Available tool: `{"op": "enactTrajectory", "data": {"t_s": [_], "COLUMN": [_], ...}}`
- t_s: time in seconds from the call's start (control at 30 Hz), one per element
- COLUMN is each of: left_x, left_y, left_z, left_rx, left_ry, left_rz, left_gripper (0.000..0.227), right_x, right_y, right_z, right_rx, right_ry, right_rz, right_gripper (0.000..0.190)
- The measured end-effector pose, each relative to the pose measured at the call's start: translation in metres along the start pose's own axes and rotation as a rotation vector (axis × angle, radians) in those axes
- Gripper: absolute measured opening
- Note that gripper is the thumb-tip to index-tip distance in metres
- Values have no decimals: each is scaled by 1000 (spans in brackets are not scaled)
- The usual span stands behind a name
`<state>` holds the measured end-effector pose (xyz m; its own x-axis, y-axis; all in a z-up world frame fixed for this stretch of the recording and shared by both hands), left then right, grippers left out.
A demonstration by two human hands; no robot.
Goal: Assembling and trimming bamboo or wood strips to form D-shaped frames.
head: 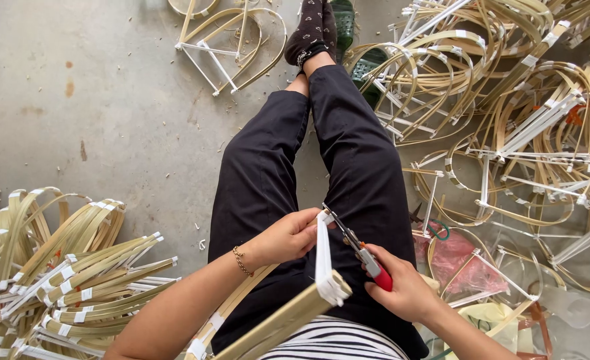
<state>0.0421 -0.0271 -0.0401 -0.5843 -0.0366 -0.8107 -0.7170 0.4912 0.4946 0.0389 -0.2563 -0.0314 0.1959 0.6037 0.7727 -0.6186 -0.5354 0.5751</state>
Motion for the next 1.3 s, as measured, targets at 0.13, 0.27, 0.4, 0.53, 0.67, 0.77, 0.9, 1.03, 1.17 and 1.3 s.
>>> {"op": "enactTrajectory", "data": {"t_s": [0.13,0.27,0.4,0.53,0.67,0.77,0.9,1.03,1.17,1.3], "left_x": [16,-7,-52,-123,-120,-83,-55,-33,-40,-45], "left_y": [2,12,38,93,127,79,16,-8,-8,6], "left_z": [7,27,89,72,69,52,-2,-21,3,12], "left_rx": [-6,-147,-733,-850,-135,56,86,118,-34,16], "left_ry": [2,-76,-798,-1099,-456,-371,-522,-271,-224,82], "left_rz": [9,-132,-476,-368,-312,-318,-300,-173,-334,-137], "left_gripper": [25,23,30,47,52,53,62,36,28,26], "right_x": [2,-33,-6,13,5,24,42,43,-16,-28], "right_y": [-9,-26,-31,-54,-69,-74,-64,-16,11,22], "right_z": [0,-1,-2,-7,-6,-11,16,57,49,31], "right_rx": [-46,-91,66,3,1,17,-127,-432,-255,-411], "right_ry": [67,36,-483,-796,-945,-875,-254,520,691,743], "right_rz": [140,-12,333,14,106,101,504,376,-166,320], "right_gripper": [64,49,64,61,64,64,61,46,71,70]}}
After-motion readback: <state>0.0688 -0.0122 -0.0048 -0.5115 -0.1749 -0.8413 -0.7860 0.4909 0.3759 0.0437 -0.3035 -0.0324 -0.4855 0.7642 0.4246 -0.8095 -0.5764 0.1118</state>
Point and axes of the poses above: each hand's wrist, its own y-axis away from the middle knuckle, its own z-axis out of the back of the hand, x = y × z, the point moved 6 cm from there along -y, towards the middle knuckle, and after that the axes turned 3 degrees about -y, right-handed, at the moved point
